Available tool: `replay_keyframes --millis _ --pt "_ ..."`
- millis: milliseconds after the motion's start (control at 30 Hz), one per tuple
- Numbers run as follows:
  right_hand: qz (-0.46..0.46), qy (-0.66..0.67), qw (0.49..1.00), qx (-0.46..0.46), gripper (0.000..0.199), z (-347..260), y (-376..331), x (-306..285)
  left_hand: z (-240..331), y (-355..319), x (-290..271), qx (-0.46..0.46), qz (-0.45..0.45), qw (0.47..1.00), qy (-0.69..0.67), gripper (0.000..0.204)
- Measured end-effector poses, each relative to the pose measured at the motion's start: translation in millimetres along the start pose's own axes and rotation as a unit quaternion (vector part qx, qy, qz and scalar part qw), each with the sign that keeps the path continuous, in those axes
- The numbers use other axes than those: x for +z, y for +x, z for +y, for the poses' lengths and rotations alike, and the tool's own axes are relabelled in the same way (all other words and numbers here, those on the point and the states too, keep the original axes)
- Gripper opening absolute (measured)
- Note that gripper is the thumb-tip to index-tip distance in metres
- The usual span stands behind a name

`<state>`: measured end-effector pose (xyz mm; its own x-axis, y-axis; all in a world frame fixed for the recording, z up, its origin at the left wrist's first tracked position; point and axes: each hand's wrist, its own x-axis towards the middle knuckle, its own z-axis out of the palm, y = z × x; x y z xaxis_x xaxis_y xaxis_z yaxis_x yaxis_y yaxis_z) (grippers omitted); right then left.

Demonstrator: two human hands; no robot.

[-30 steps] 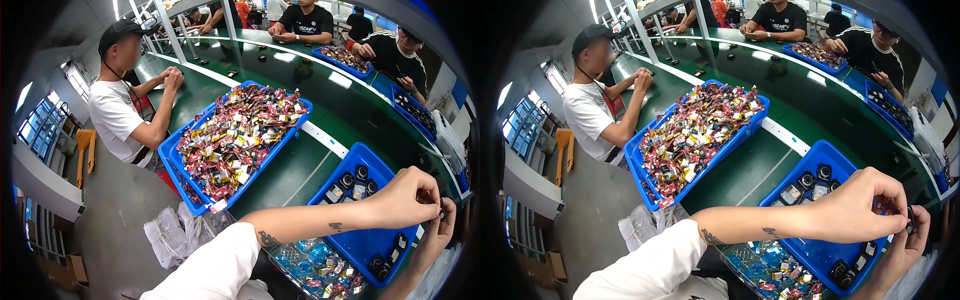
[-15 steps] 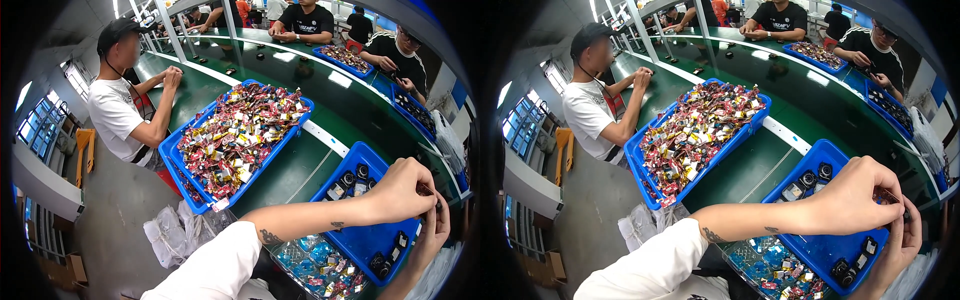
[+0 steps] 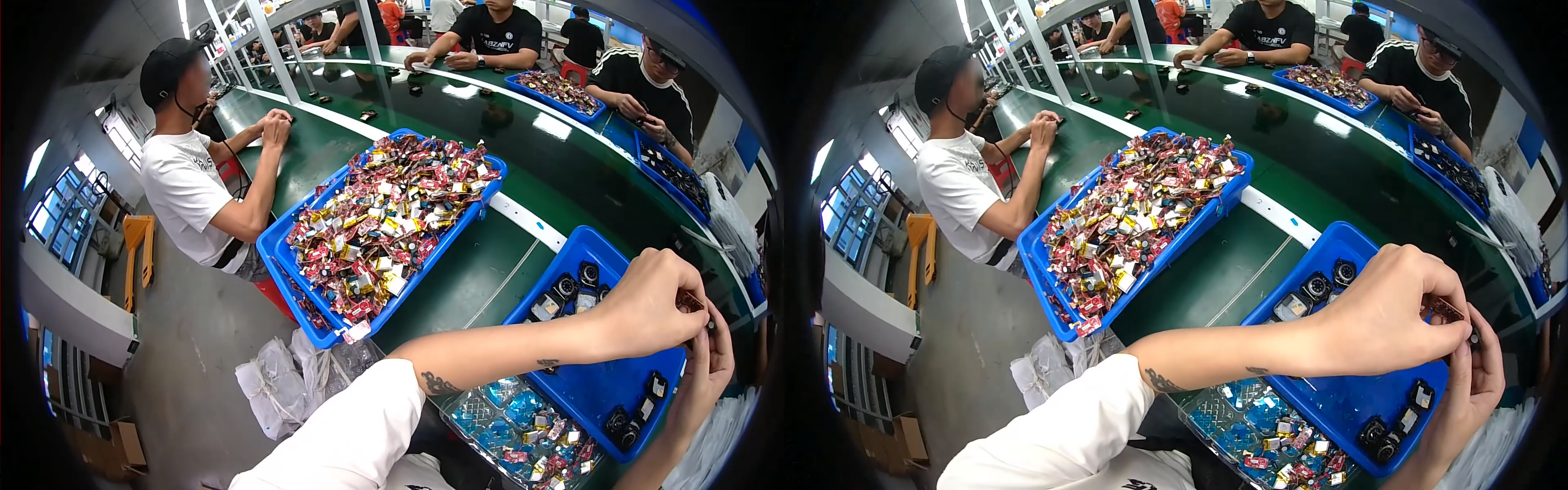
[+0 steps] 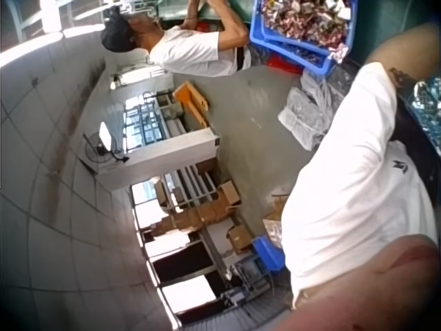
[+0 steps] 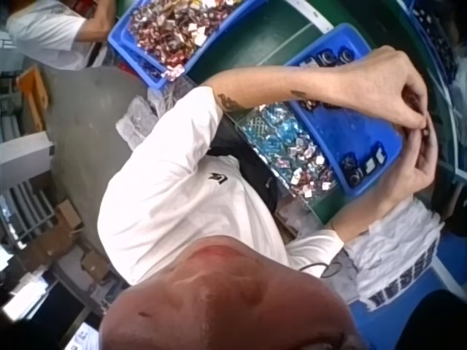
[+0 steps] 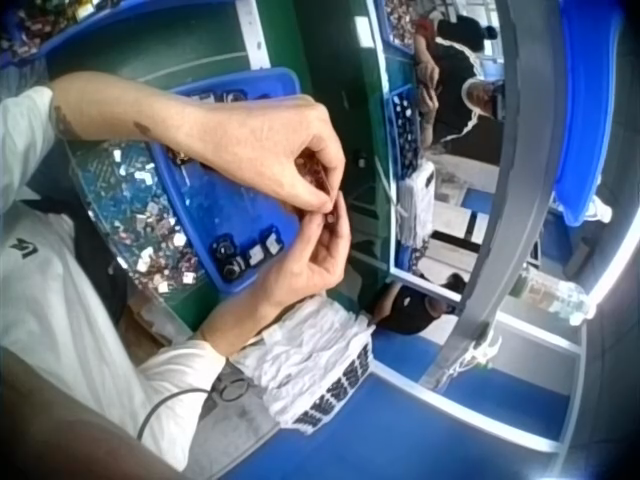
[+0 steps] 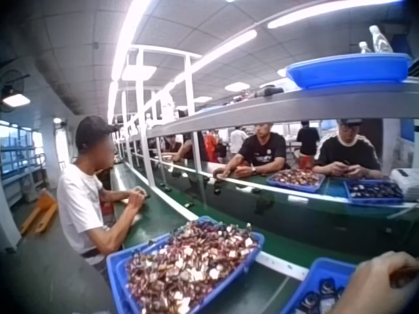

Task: Manually assemble small electronic sensor or camera modules at a workstation.

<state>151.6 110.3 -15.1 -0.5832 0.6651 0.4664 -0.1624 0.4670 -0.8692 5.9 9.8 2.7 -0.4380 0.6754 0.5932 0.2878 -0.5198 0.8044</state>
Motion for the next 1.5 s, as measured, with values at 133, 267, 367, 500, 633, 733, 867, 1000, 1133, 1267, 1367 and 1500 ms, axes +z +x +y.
replay_keyframes --millis 133,267,367,500,633,733,867,1000,1133,1267,1367,1500 --pt "0.01 0.017 1.0 -0.005 0.031 -0.9 -0.3 2.5 2.3 -0.2 -0.8 -0.006 0.0 1.0 0.003 0.016" --pt "0.01 0.009 1.0 -0.013 0.03 -1.4 0.6 1.8 2.5 -0.2 -0.3 -0.004 0.002 1.0 0.004 0.016" --pt "-0.008 -0.006 1.0 -0.003 0.028 -1.9 2.0 3.3 3.4 0.2 0.0 -0.001 0.005 1.0 0.002 0.015" --pt "0.013 -0.125 0.986 -0.112 0.026 -7.2 5.5 14.6 4.6 -0.3 -2.5 -0.011 -0.002 1.0 -0.021 0.015" --pt "0.012 -0.144 0.977 -0.16 0.025 -1.2 6.4 16.5 7.0 -2.2 -4.9 -0.002 0.01 1.0 -0.004 0.013" --pt "0.042 -0.119 0.991 -0.052 0.023 9.7 3.2 -7.4 6.2 -2.6 -0.9 0.021 0.019 0.999 0.022 0.011" --pt "0.076 0.006 0.997 -0.01 0.025 -5.3 -2.1 -4.8 2.0 1.7 10.7 0.052 0.009 0.999 0.016 0.009" --pt "-0.041 0.098 0.993 0.044 0.026 -10.6 5.1 26.9 -0.2 -5.3 -23.9 0.036 -0.008 0.994 0.1 0.011" --pt "-0.082 0.151 0.982 0.072 0.03 -17.1 3.3 2.2 9.3 0.4 0.0 0.004 -0.034 0.996 0.08 0.007" --pt "-0.096 0.163 0.98 0.054 0.028 -26.2 -1.6 8.1 12.1 -5.1 -2.3 0.035 -0.041 0.979 0.197 0.005" --pt "-0.091 0.164 0.981 0.038 0.028 -24.7 -1.9 7.6 13.0 -6.9 -2.3 0.073 -0.032 0.966 0.248 0.005" --pt "-0.091 0.15 0.984 0.028 0.027 -23.2 -3.2 9.6 11.5 -7.1 0.9 0.021 -0.003 0.979 0.201 0.008"
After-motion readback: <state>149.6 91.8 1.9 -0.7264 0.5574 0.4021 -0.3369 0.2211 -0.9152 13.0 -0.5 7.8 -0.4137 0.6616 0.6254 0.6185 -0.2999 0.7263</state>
